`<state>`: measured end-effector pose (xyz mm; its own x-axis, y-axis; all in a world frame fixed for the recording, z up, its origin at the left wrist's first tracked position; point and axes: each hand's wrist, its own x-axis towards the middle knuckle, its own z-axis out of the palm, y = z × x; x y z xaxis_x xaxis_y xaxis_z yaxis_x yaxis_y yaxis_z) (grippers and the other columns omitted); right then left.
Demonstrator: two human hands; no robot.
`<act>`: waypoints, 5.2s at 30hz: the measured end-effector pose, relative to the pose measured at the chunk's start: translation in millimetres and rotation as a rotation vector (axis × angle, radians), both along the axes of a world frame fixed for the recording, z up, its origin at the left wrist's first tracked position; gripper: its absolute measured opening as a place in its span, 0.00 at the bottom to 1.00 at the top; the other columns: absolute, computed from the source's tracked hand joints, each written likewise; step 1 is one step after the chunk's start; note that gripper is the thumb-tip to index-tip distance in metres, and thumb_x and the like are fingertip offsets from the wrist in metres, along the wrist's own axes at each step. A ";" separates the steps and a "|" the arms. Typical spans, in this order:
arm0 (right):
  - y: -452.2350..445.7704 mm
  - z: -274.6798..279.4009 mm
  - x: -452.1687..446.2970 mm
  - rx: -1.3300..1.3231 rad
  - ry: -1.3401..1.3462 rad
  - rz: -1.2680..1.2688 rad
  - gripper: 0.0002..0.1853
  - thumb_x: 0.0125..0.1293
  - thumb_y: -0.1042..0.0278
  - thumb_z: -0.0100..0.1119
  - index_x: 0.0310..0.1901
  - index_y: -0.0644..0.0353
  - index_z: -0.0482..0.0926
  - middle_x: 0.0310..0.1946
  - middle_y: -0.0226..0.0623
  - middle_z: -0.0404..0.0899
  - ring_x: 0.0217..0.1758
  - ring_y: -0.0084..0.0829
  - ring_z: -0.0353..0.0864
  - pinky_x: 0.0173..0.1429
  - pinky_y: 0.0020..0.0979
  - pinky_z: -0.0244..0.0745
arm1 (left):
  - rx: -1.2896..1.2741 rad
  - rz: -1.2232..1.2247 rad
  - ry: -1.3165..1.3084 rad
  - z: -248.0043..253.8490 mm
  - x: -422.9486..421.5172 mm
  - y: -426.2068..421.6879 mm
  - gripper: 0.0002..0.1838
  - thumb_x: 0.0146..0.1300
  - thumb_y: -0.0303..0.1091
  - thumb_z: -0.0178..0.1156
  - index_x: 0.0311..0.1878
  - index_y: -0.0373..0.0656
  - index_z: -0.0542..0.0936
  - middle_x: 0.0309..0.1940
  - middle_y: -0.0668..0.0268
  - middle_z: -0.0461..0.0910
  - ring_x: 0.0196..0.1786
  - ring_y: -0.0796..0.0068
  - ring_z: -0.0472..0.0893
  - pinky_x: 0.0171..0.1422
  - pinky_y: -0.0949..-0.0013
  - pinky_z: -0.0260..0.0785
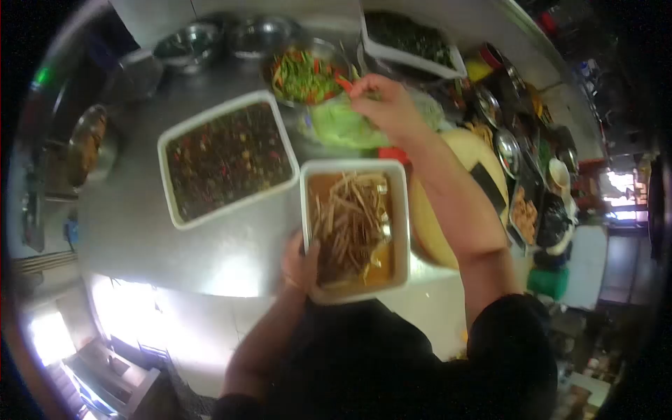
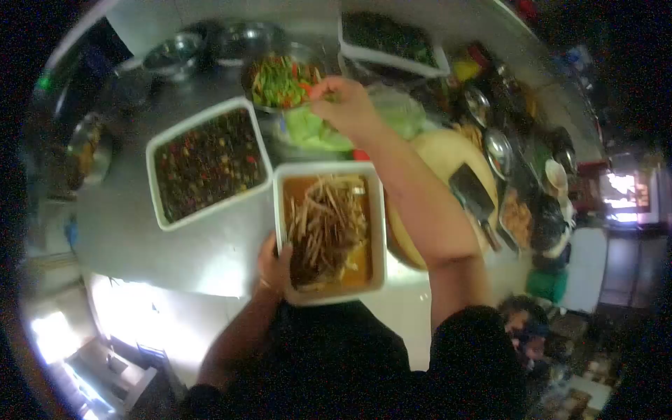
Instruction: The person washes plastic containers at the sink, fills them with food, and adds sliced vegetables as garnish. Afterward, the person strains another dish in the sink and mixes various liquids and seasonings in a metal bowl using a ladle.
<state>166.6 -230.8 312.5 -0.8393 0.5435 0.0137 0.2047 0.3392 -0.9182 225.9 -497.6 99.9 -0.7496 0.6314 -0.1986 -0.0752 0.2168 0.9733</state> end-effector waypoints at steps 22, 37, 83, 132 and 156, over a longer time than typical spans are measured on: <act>-179.9 -79.1 175.5 0.715 -0.594 -0.243 0.22 0.54 0.67 0.67 0.53 0.51 0.79 0.56 0.46 0.71 0.55 0.49 0.75 0.57 0.41 0.75 | 0.111 0.038 0.566 -35.5 -97.6 -13.3 0.14 0.64 0.33 0.57 0.52 0.43 0.79 0.46 0.56 0.80 0.48 0.56 0.79 0.55 0.57 0.71; 35.6 -23.6 -63.9 0.789 0.010 0.015 0.10 0.60 0.62 0.63 0.40 0.57 0.83 0.35 0.44 0.83 0.36 0.42 0.84 0.41 0.38 0.78 | -0.303 0.033 0.807 -22.7 -109.4 2.8 0.24 0.51 0.39 0.62 0.52 0.42 0.76 0.46 0.52 0.76 0.53 0.50 0.72 0.61 0.51 0.57; -128.8 -72.8 180.2 0.557 -0.384 -0.238 0.20 0.55 0.70 0.64 0.52 0.52 0.78 0.49 0.47 0.74 0.45 0.50 0.78 0.51 0.43 0.75 | -0.302 -0.034 0.863 -19.0 -109.2 2.0 0.23 0.51 0.41 0.62 0.53 0.49 0.77 0.56 0.62 0.75 0.63 0.55 0.68 0.71 0.51 0.52; 146.0 -83.4 352.8 1.098 -0.265 -0.347 0.23 0.49 0.65 0.65 0.51 0.43 0.80 0.59 0.34 0.72 0.70 0.41 0.61 0.73 0.60 0.44 | 0.631 0.100 -0.084 218.7 195.2 121.4 0.20 0.64 0.30 0.55 0.60 0.39 0.71 0.38 0.63 0.78 0.38 0.72 0.76 0.45 0.70 0.71; 165.4 -100.6 349.5 1.182 -0.465 -0.280 0.27 0.62 0.61 0.60 0.64 0.37 0.69 0.63 0.31 0.68 0.71 0.39 0.61 0.71 0.61 0.46 | 1.878 -1.026 -0.489 356.2 294.1 92.7 0.28 0.68 0.59 0.49 0.54 0.44 0.75 0.26 0.63 0.74 0.22 0.74 0.69 0.27 0.68 0.61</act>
